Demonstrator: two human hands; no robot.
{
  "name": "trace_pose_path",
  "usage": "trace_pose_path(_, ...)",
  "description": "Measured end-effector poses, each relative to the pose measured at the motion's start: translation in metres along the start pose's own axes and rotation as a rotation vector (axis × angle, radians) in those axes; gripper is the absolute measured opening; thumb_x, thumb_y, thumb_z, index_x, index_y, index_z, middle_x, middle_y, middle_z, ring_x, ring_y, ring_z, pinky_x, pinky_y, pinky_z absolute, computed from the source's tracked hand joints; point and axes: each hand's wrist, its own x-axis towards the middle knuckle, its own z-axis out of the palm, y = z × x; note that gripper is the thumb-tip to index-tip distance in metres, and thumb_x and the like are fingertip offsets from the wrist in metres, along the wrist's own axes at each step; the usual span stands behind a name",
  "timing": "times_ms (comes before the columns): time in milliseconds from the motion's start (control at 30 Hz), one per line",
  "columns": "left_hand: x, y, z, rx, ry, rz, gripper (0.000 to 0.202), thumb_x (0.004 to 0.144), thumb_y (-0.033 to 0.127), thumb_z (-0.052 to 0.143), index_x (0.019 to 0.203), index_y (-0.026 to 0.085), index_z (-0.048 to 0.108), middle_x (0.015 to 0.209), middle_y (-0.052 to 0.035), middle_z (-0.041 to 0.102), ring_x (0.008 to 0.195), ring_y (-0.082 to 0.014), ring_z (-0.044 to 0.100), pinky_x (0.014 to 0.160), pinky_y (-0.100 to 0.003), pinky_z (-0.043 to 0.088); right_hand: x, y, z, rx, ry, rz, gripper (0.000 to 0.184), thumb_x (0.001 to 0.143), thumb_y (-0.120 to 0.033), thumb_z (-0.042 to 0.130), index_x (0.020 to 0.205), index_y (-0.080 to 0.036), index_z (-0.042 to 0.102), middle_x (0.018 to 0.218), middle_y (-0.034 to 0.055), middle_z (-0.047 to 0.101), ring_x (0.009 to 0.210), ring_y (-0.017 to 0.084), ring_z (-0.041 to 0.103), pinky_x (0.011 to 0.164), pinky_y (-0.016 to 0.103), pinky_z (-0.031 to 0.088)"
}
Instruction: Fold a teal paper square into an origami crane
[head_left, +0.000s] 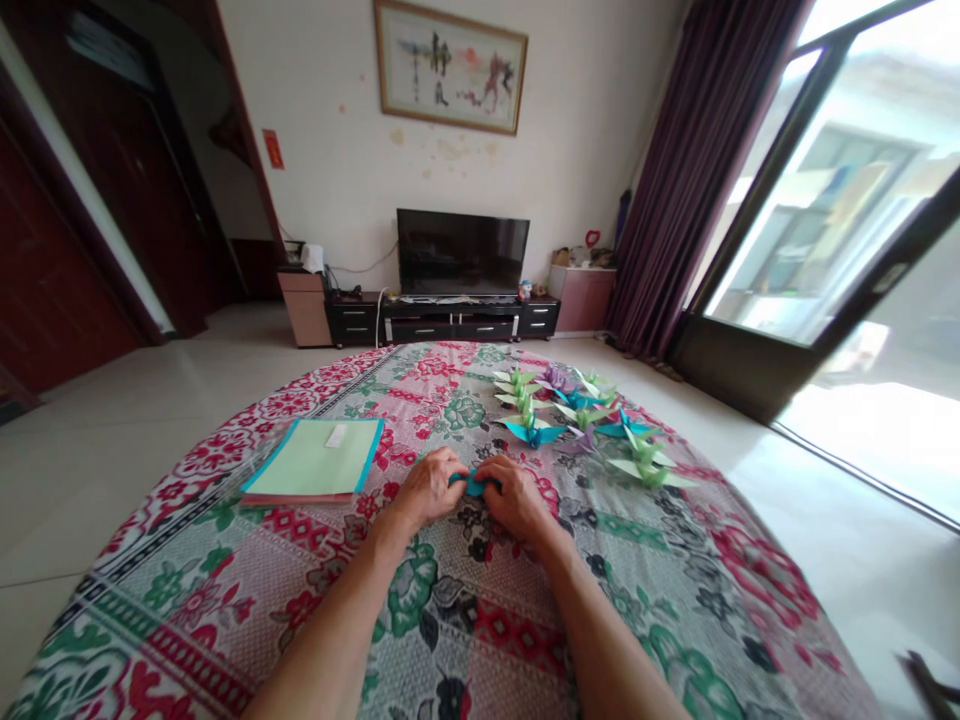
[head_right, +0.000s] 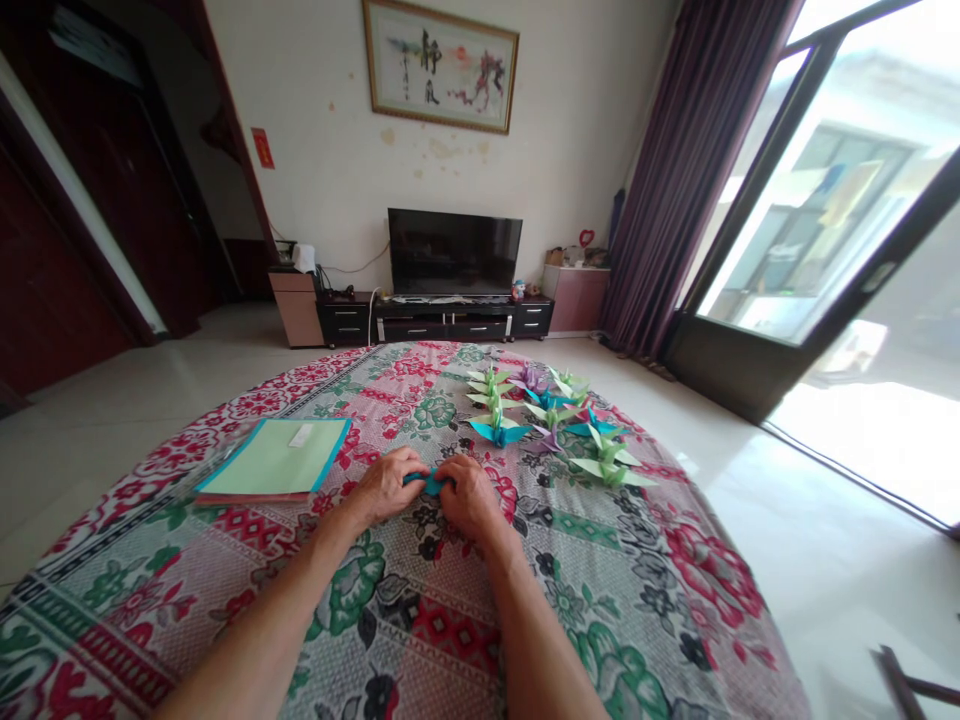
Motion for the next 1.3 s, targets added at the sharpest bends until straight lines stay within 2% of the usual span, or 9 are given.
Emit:
trace_pose_path(167,-0.001,-0.004,-0.003,-0.092,-0.035,-0.011,0.015,0.070,0.020,0.061,0.082,0.020,0.069,0.086,-0.0031,0.059,0.080,-0.0141,0.056,0.074,-0.023,0.044,-0.002,0.007,-0.007,0.072,-0.038,-0.051,0.028,0.060,-0.004,0.052,0.080,-0.018,0.067,0.095,0.0054,0.063,0.087,0.016,0.058,0.078,0.027,0.045)
trace_pose_path(367,-0.001,0.003,-0.004,-0.072,-0.020,-0.027,0.017,0.069,0.017,0.061,0.084,0.021,0.068,0.085,-0.0028,0.058,0.084,-0.0153,0.055,0.078,-0.024,0.043,-0.001,0.009,-0.006,0.096,-0.008,-0.077,0.017,0.070,-0.010,0.054,0.076,-0.018,0.068,0.095,0.0053,0.064,0.086,0.015,0.059,0.079,0.027,0.045)
trace_pose_path(500,0.000,0.007,-0.004,-0.055,-0.034,-0.072,0.009,0.073,0.023,0.060,0.076,0.020,0.068,0.085,-0.0034,0.057,0.083,-0.0150,0.055,0.079,-0.025,0.043,-0.002,0.010,-0.004,0.075,0.033,-0.030,0.015,0.073,-0.013,0.054,0.070,-0.018,0.068,0.093,0.0055,0.064,0.082,0.014,0.060,0.077,0.026,0.045)
trace_pose_path(633,0.003,0.007,0.000,-0.038,-0.032,-0.117,0.015,0.077,0.025,0.055,0.073,0.018,0.068,0.083,-0.0044,0.056,0.082,-0.0150,0.055,0.079,-0.025,0.043,-0.001,0.009,-0.004,0.059,0.058,0.017,0.014,0.073,-0.014,0.055,0.068,-0.018,0.067,0.092,0.0051,0.065,0.081,0.014,0.060,0.077,0.026,0.045)
trace_pose_path(767,0.006,0.003,0.004,-0.037,-0.041,-0.145,0.017,0.077,0.023,0.053,0.069,0.017,0.067,0.082,-0.0043,0.057,0.081,-0.0143,0.055,0.078,-0.025,0.042,0.000,0.008,-0.004,0.050,0.052,0.033,0.015,0.074,-0.015,0.054,0.067,-0.018,0.067,0.093,0.0058,0.065,0.083,0.014,0.060,0.078,0.025,0.045)
trace_pose_path(933,0.008,-0.003,0.007,-0.081,-0.044,-0.167,0.019,0.076,0.024,0.053,0.064,0.016,0.066,0.082,-0.0044,0.058,0.077,-0.0134,0.055,0.072,-0.024,0.042,0.002,0.008,0.000,0.026,0.106,0.094,0.012,0.073,-0.017,0.058,0.065,-0.018,0.067,0.088,0.0058,0.065,0.080,0.015,0.060,0.077,0.026,0.045)
trace_pose_path(1133,0.010,-0.004,0.001,-0.139,-0.035,-0.195,0.027,0.075,0.023,0.051,0.052,0.015,0.063,0.081,-0.0045,0.062,0.074,-0.0126,0.056,0.068,-0.022,0.043,0.004,0.009,0.002,0.002,0.115,0.129,0.013,0.072,-0.017,0.059,0.062,-0.018,0.066,0.087,0.0052,0.065,0.079,0.014,0.060,0.075,0.024,0.045)
trace_pose_path(1300,0.009,-0.005,-0.006,-0.211,-0.067,-0.202,0.030,0.078,0.024,0.047,0.057,0.017,0.067,0.079,-0.0026,0.065,0.076,-0.0115,0.058,0.070,-0.019,0.043,0.005,0.007,0.002,-0.009,0.120,0.147,0.014,0.071,-0.015,0.057,0.061,-0.017,0.066,0.086,0.0050,0.066,0.077,0.014,0.060,0.074,0.024,0.045)
